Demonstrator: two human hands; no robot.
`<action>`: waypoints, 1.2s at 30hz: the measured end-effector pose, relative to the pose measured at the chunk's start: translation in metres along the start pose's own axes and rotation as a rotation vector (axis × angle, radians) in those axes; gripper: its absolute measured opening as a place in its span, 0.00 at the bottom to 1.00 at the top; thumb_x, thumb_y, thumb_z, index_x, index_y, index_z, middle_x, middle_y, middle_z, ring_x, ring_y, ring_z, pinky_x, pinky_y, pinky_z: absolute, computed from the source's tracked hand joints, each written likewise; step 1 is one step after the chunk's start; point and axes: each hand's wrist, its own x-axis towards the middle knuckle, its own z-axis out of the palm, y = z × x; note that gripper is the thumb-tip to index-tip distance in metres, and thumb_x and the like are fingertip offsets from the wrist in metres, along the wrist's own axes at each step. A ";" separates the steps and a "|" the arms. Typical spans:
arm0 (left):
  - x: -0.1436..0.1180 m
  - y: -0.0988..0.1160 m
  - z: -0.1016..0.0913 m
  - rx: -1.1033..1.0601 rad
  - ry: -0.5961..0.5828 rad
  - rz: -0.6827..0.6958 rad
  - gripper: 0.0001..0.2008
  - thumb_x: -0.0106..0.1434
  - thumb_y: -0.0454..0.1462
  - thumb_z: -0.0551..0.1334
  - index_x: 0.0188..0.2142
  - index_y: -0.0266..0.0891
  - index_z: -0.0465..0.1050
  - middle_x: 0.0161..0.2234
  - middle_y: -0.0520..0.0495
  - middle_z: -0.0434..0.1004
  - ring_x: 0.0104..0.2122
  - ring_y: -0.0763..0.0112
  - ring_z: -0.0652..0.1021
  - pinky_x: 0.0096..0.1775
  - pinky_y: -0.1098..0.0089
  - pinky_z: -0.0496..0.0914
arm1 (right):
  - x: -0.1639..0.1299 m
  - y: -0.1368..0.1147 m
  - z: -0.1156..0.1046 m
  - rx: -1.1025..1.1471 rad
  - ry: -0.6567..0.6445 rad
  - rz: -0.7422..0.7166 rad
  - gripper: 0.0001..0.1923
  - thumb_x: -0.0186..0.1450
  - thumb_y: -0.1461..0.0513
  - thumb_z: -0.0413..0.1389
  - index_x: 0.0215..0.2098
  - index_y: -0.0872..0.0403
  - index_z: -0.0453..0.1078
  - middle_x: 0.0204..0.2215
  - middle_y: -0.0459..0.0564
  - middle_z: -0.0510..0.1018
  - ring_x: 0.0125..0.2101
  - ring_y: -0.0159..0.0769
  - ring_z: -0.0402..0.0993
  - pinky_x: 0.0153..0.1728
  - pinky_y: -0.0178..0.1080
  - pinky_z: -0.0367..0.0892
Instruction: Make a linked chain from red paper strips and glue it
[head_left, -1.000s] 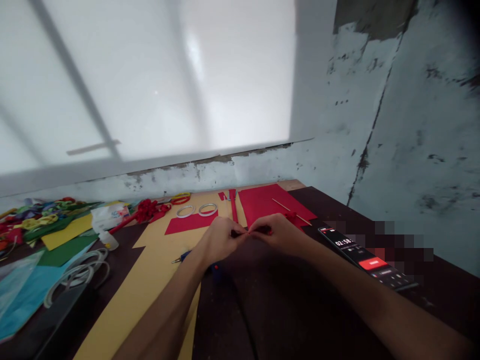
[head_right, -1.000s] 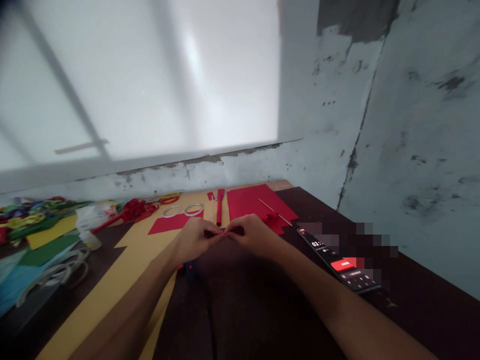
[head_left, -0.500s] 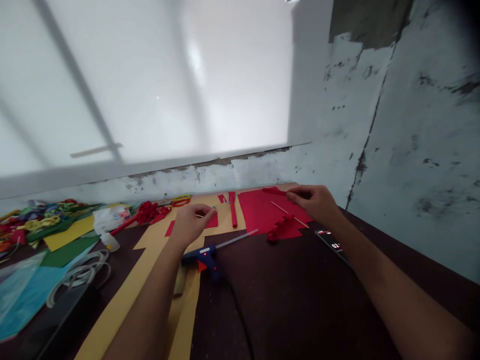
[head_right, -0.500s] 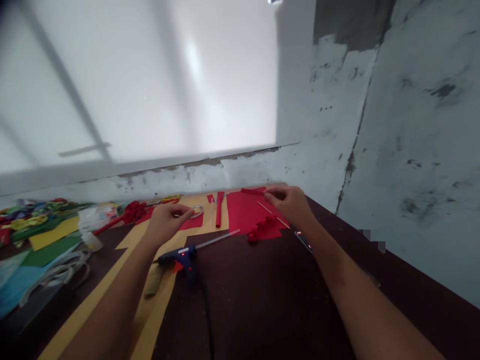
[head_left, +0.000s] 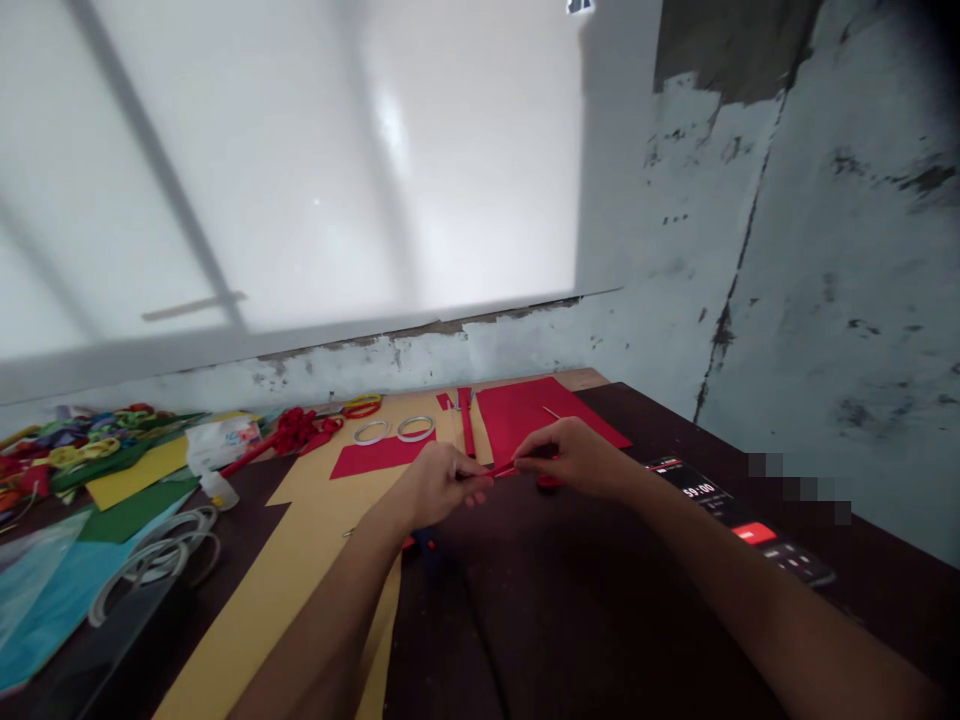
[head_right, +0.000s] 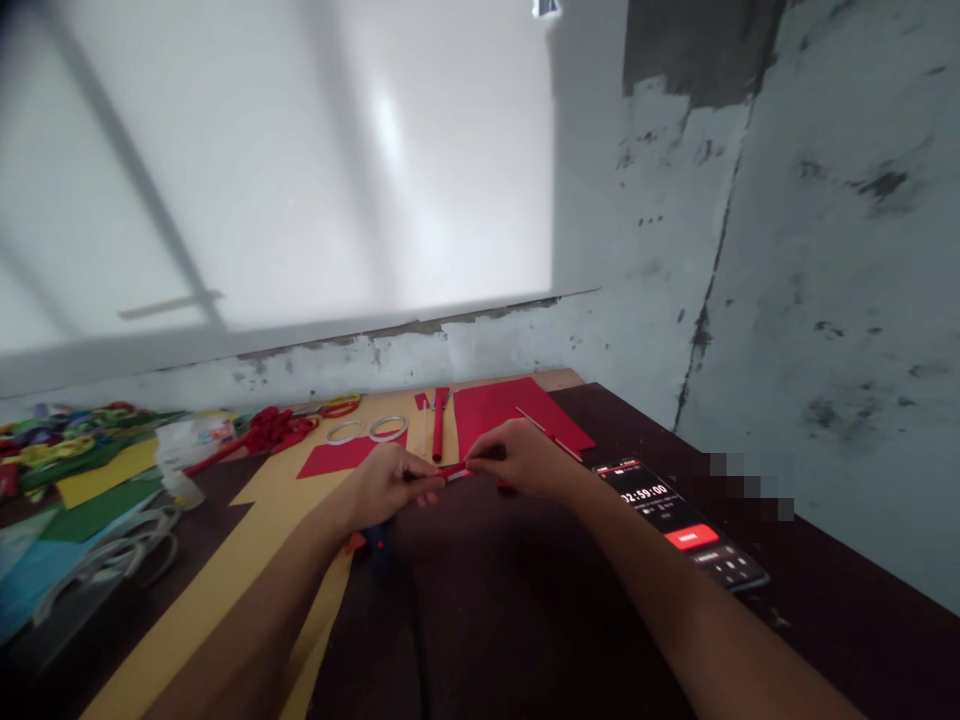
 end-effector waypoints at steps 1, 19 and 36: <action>-0.002 -0.005 -0.007 -0.019 -0.048 -0.019 0.16 0.64 0.42 0.57 0.29 0.35 0.79 0.27 0.47 0.80 0.25 0.71 0.75 0.28 0.74 0.65 | -0.001 0.006 -0.010 -0.018 0.010 0.010 0.10 0.63 0.57 0.58 0.34 0.52 0.81 0.27 0.47 0.83 0.29 0.36 0.77 0.30 0.34 0.66; 0.006 0.008 0.023 0.254 0.111 0.089 0.13 0.63 0.36 0.57 0.28 0.36 0.78 0.23 0.50 0.73 0.22 0.76 0.67 0.26 0.73 0.54 | 0.001 0.000 0.032 0.035 -0.007 -0.057 0.11 0.63 0.59 0.59 0.39 0.51 0.82 0.32 0.50 0.84 0.32 0.38 0.79 0.35 0.36 0.69; -0.009 -0.013 -0.032 0.054 0.292 0.026 0.18 0.64 0.46 0.61 0.28 0.35 0.82 0.22 0.50 0.77 0.23 0.74 0.72 0.26 0.75 0.61 | -0.003 0.014 -0.026 -0.054 0.076 0.023 0.13 0.61 0.55 0.59 0.32 0.54 0.81 0.27 0.49 0.82 0.28 0.36 0.75 0.29 0.35 0.66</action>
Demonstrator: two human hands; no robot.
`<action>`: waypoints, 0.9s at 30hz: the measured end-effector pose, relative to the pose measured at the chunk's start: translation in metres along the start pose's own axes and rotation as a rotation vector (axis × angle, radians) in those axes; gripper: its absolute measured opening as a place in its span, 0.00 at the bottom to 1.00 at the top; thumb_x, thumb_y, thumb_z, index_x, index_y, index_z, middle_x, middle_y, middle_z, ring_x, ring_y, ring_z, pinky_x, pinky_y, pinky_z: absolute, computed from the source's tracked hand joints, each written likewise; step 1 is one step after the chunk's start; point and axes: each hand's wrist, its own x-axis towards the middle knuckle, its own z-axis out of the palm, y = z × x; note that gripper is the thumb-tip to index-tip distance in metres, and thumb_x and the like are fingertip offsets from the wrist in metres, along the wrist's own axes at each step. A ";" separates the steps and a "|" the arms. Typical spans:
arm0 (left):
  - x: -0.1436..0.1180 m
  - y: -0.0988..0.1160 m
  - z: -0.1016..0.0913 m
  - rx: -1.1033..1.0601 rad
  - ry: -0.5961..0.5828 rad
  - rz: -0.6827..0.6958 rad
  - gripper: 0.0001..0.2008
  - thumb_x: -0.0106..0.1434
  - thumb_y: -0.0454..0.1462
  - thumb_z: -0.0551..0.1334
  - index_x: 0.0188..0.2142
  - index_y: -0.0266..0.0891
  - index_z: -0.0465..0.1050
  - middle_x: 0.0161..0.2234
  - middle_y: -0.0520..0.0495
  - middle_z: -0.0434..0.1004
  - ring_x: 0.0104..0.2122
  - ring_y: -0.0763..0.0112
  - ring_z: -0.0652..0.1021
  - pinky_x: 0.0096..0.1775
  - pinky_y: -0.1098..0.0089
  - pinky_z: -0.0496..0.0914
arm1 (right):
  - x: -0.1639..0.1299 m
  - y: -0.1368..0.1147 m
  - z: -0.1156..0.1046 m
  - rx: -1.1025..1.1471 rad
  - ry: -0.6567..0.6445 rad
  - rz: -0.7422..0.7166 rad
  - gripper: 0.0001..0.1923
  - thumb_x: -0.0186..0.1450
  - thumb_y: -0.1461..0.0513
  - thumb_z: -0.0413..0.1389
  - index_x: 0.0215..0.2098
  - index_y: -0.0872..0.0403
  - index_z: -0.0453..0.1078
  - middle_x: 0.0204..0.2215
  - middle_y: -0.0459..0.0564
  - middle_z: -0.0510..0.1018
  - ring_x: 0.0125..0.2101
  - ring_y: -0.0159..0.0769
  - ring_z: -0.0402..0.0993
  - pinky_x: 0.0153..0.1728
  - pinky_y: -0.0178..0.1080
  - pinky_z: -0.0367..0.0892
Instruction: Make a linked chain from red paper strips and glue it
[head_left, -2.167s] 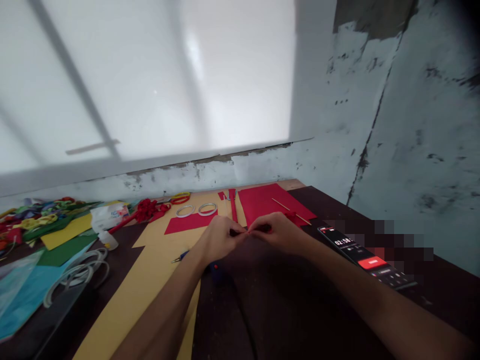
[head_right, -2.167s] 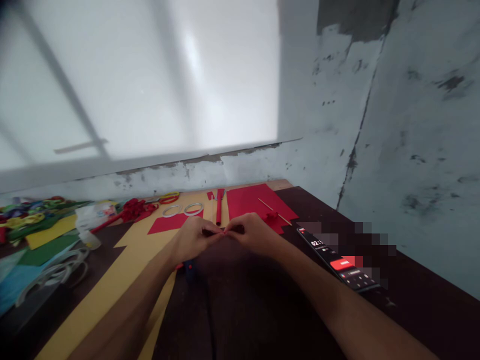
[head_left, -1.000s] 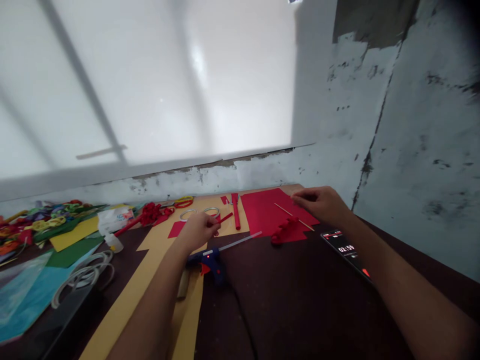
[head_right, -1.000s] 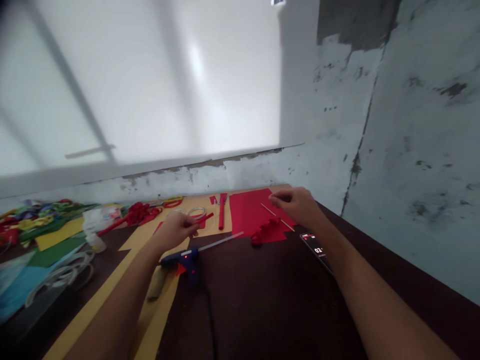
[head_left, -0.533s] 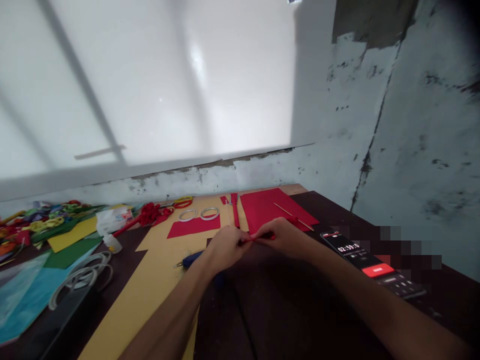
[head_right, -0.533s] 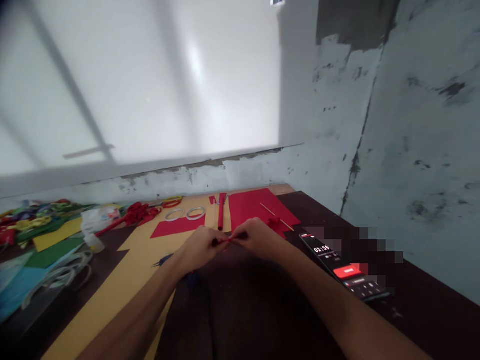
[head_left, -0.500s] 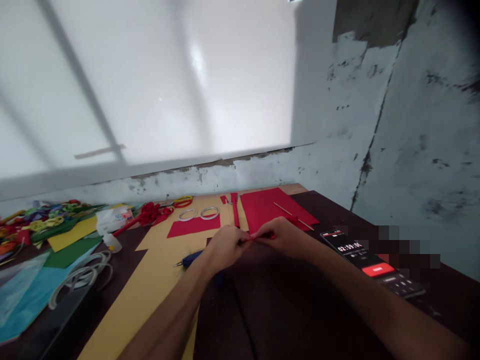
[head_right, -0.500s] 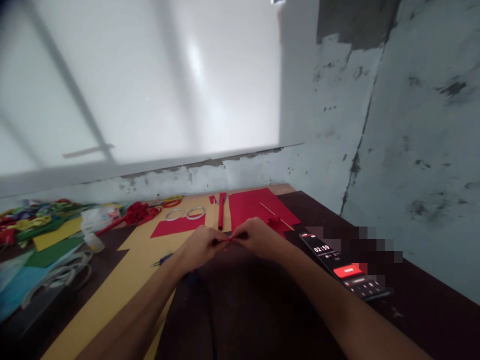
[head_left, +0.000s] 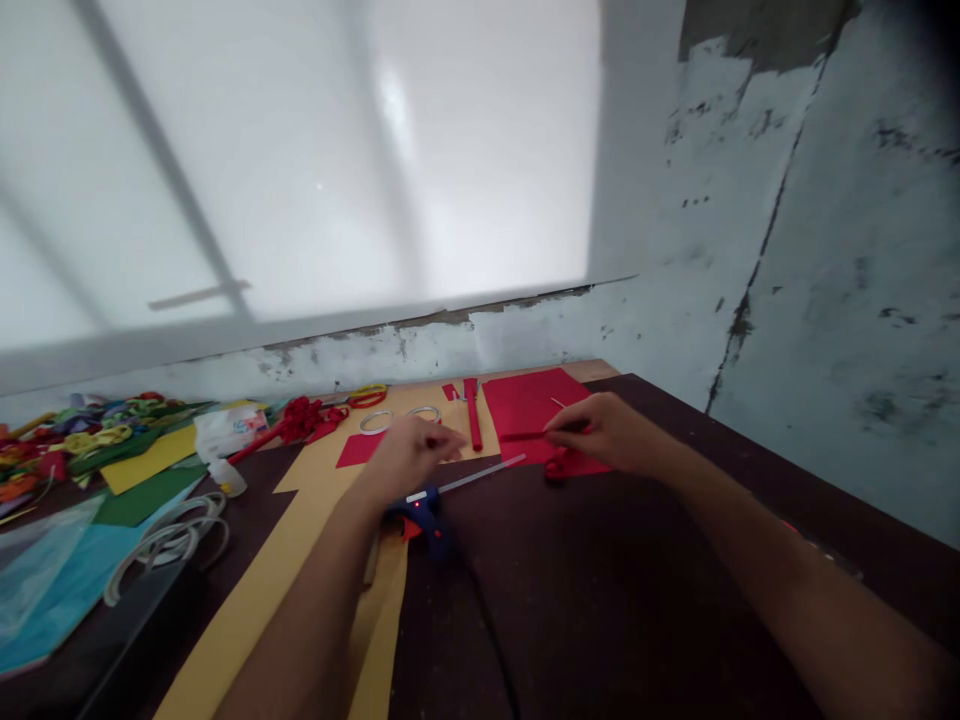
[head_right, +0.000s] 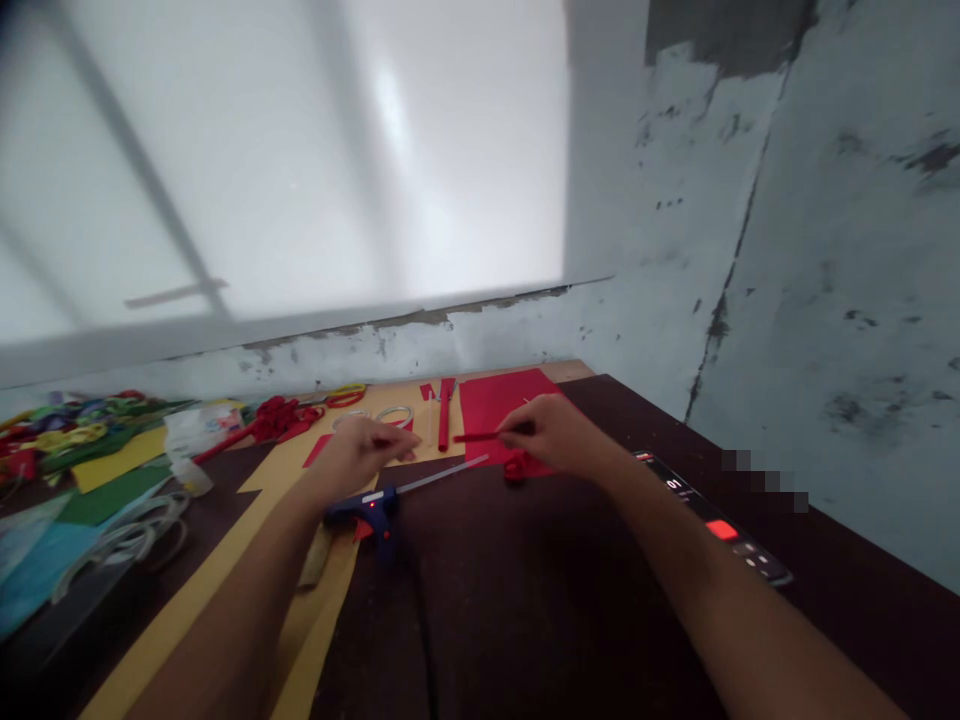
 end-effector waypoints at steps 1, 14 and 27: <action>0.000 -0.006 -0.006 0.019 0.106 -0.031 0.18 0.63 0.47 0.61 0.28 0.35 0.82 0.23 0.49 0.78 0.24 0.72 0.74 0.27 0.74 0.64 | 0.000 0.007 -0.007 -0.028 0.080 0.037 0.13 0.61 0.54 0.58 0.33 0.54 0.81 0.26 0.49 0.82 0.26 0.36 0.75 0.28 0.35 0.66; 0.003 0.025 0.039 0.156 -0.069 0.204 0.14 0.69 0.40 0.56 0.40 0.41 0.82 0.36 0.44 0.80 0.35 0.69 0.77 0.37 0.72 0.67 | 0.002 -0.023 0.039 0.040 -0.010 -0.033 0.09 0.63 0.59 0.58 0.36 0.51 0.81 0.32 0.48 0.84 0.33 0.37 0.79 0.35 0.35 0.68; 0.004 -0.004 0.000 0.411 0.104 -0.010 0.16 0.66 0.43 0.58 0.29 0.37 0.80 0.24 0.47 0.77 0.24 0.71 0.72 0.29 0.71 0.58 | 0.001 0.018 -0.004 -0.182 0.230 0.094 0.17 0.66 0.54 0.54 0.32 0.54 0.80 0.22 0.49 0.80 0.23 0.36 0.73 0.27 0.37 0.62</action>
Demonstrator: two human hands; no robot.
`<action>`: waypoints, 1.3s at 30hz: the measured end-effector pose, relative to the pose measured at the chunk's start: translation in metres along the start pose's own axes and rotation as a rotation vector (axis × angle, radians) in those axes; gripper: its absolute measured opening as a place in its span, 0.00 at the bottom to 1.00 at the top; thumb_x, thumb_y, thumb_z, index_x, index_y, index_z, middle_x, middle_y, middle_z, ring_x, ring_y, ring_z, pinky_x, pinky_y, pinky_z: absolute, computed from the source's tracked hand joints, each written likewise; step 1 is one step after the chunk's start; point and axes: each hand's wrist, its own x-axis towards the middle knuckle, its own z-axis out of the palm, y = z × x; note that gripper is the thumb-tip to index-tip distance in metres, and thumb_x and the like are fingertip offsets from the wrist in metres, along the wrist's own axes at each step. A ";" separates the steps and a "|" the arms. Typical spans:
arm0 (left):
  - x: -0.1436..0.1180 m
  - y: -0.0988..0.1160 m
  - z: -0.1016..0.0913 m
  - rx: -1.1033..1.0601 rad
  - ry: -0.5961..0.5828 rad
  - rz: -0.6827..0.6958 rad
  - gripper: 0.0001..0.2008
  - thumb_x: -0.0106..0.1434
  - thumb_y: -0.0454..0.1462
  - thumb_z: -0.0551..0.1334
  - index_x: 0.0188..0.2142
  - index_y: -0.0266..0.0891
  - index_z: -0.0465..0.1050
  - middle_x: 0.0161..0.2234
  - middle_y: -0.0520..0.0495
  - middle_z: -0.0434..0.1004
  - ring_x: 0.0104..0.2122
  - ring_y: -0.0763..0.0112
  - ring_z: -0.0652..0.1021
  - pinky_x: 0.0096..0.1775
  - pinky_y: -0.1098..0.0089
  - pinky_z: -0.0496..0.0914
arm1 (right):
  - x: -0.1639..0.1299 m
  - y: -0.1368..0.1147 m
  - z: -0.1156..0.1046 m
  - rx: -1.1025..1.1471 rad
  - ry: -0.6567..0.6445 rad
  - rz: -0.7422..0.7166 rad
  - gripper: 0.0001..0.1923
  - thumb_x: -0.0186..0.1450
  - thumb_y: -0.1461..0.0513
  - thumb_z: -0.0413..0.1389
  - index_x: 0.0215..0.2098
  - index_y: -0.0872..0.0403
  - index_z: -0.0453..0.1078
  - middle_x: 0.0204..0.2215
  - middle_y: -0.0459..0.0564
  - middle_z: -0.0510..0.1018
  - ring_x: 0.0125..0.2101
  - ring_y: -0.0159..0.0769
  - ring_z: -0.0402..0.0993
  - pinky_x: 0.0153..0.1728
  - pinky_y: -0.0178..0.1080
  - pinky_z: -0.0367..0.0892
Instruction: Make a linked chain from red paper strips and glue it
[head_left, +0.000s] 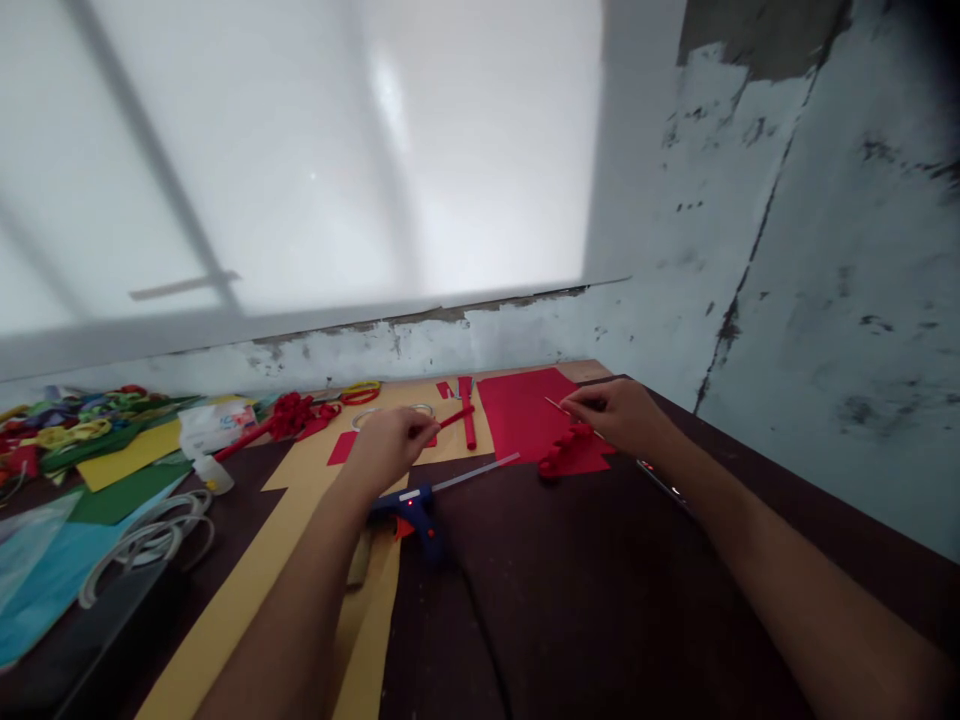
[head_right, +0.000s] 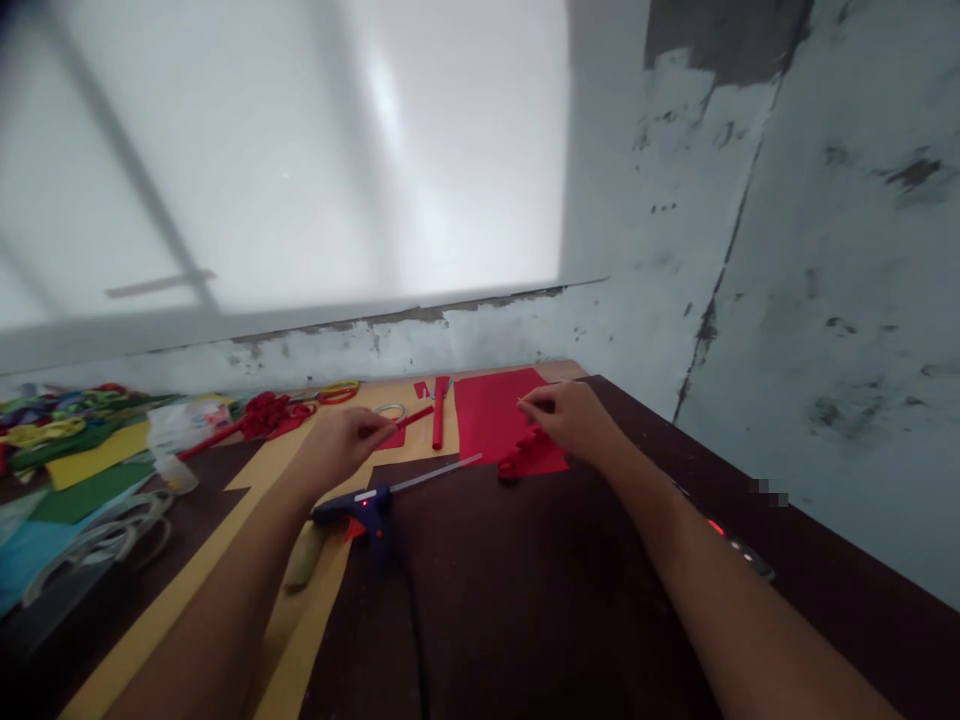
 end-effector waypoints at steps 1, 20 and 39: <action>0.001 -0.003 0.000 -0.034 0.014 -0.044 0.17 0.66 0.43 0.58 0.27 0.37 0.79 0.22 0.48 0.76 0.24 0.71 0.72 0.28 0.71 0.58 | 0.001 0.002 0.000 -0.004 0.005 0.009 0.16 0.66 0.54 0.54 0.31 0.54 0.80 0.23 0.49 0.80 0.24 0.37 0.74 0.27 0.37 0.63; -0.005 0.045 0.031 -0.496 -0.182 0.001 0.15 0.66 0.43 0.57 0.32 0.36 0.77 0.25 0.50 0.76 0.25 0.73 0.72 0.28 0.73 0.62 | -0.014 -0.055 0.043 0.660 -0.023 0.145 0.16 0.60 0.50 0.61 0.30 0.55 0.77 0.25 0.48 0.78 0.25 0.32 0.71 0.28 0.35 0.66; -0.006 0.040 0.034 -0.122 -0.010 0.131 0.15 0.68 0.37 0.56 0.50 0.43 0.77 0.42 0.44 0.81 0.37 0.67 0.79 0.38 0.71 0.69 | -0.018 -0.060 0.054 0.896 -0.428 0.406 0.13 0.57 0.59 0.61 0.38 0.57 0.72 0.19 0.43 0.73 0.17 0.27 0.63 0.20 0.32 0.56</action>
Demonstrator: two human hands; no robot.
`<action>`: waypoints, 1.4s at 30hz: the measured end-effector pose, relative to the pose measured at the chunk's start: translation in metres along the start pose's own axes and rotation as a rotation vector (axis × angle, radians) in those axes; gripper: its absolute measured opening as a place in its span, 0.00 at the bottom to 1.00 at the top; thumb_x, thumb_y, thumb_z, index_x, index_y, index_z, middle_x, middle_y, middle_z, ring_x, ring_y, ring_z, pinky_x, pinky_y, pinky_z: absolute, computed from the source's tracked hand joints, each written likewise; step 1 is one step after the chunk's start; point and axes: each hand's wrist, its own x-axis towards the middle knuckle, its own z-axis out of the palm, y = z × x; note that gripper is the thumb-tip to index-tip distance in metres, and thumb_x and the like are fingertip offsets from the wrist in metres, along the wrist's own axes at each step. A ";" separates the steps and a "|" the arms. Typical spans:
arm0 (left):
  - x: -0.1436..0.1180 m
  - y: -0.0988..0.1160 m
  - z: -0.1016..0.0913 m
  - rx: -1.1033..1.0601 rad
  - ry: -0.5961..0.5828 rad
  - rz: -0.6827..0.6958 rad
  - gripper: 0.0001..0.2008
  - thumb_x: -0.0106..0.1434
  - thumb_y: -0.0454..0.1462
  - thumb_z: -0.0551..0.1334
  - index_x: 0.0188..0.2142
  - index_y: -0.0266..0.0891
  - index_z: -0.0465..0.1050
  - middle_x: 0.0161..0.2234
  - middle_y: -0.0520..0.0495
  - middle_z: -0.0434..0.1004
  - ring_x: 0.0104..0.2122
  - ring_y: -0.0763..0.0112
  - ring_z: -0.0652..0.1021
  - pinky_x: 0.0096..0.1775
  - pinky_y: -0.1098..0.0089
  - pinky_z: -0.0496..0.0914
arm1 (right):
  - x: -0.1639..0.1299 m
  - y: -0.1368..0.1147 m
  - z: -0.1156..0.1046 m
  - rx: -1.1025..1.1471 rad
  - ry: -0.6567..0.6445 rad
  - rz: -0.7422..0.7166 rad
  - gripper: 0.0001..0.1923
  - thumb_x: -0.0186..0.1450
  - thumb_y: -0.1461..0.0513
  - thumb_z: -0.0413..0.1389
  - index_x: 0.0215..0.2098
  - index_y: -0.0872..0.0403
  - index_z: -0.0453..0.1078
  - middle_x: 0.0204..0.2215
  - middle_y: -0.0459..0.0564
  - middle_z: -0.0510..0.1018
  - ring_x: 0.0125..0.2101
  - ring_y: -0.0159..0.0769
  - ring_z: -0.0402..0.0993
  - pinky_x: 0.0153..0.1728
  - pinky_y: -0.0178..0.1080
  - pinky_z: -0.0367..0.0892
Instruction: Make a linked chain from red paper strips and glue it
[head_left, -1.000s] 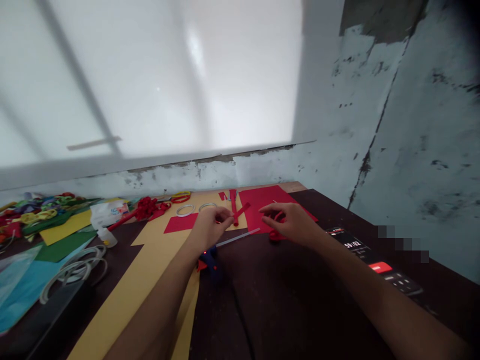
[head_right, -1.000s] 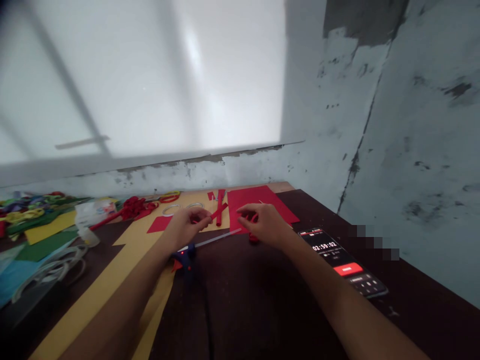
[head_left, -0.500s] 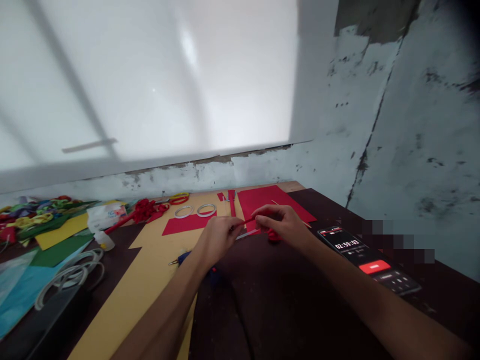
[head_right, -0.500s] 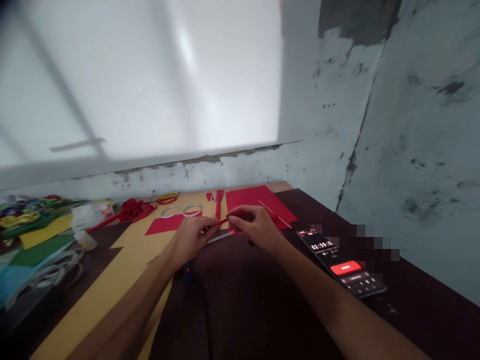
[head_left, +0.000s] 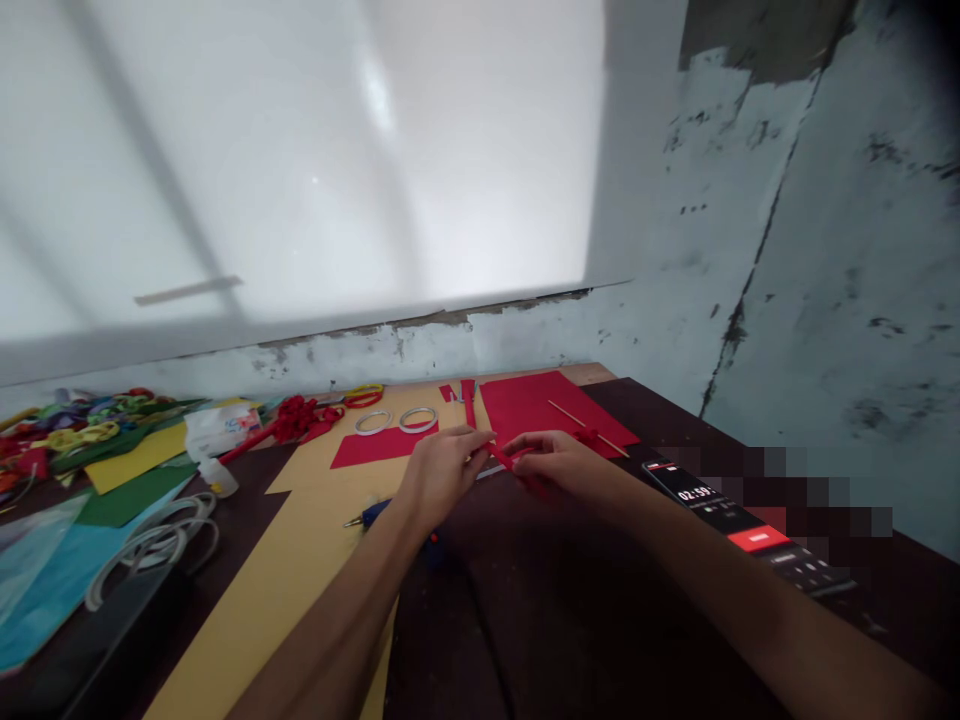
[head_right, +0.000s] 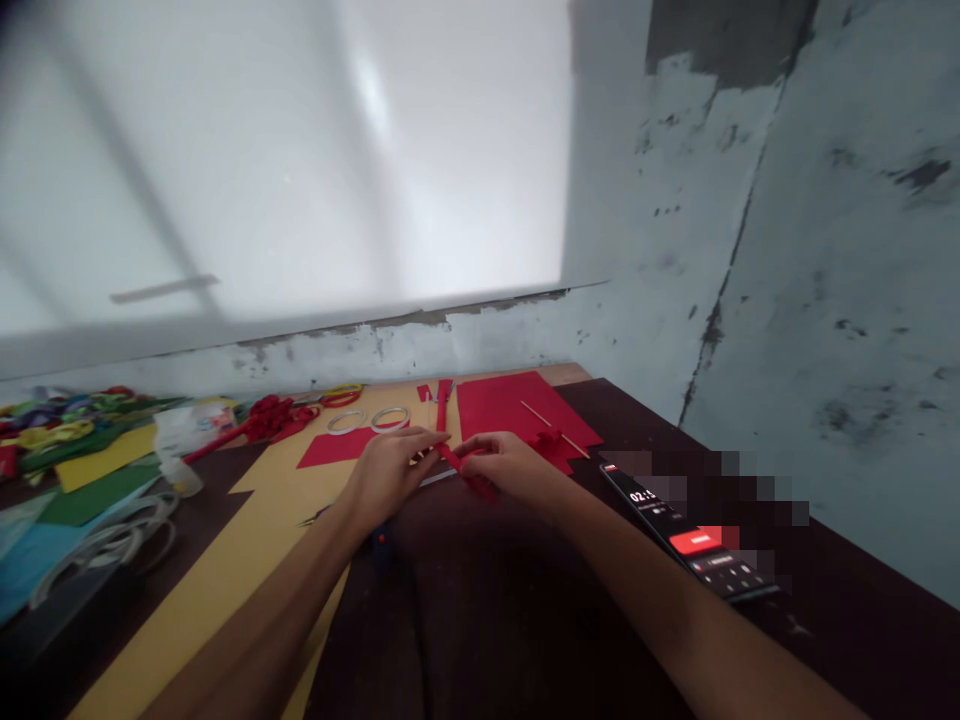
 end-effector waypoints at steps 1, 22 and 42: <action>0.000 0.001 0.000 0.008 0.004 0.020 0.15 0.69 0.37 0.55 0.50 0.43 0.78 0.42 0.44 0.81 0.38 0.66 0.79 0.39 0.71 0.69 | 0.000 -0.001 0.000 -0.019 0.006 -0.002 0.11 0.58 0.57 0.61 0.34 0.57 0.72 0.18 0.42 0.71 0.16 0.26 0.61 0.18 0.32 0.54; -0.002 0.009 -0.007 0.080 -0.002 0.032 0.14 0.69 0.37 0.55 0.50 0.44 0.76 0.42 0.45 0.81 0.40 0.64 0.79 0.39 0.69 0.69 | -0.005 -0.003 0.006 -0.139 -0.053 -0.179 0.20 0.64 0.48 0.56 0.29 0.57 0.69 0.19 0.43 0.69 0.17 0.25 0.58 0.19 0.32 0.51; -0.004 0.020 -0.008 0.006 0.007 -0.042 0.17 0.69 0.37 0.53 0.54 0.42 0.72 0.49 0.42 0.78 0.47 0.60 0.77 0.45 0.65 0.69 | -0.004 -0.003 0.007 -0.063 -0.080 -0.268 0.20 0.66 0.49 0.55 0.26 0.57 0.69 0.17 0.43 0.70 0.18 0.26 0.62 0.21 0.32 0.54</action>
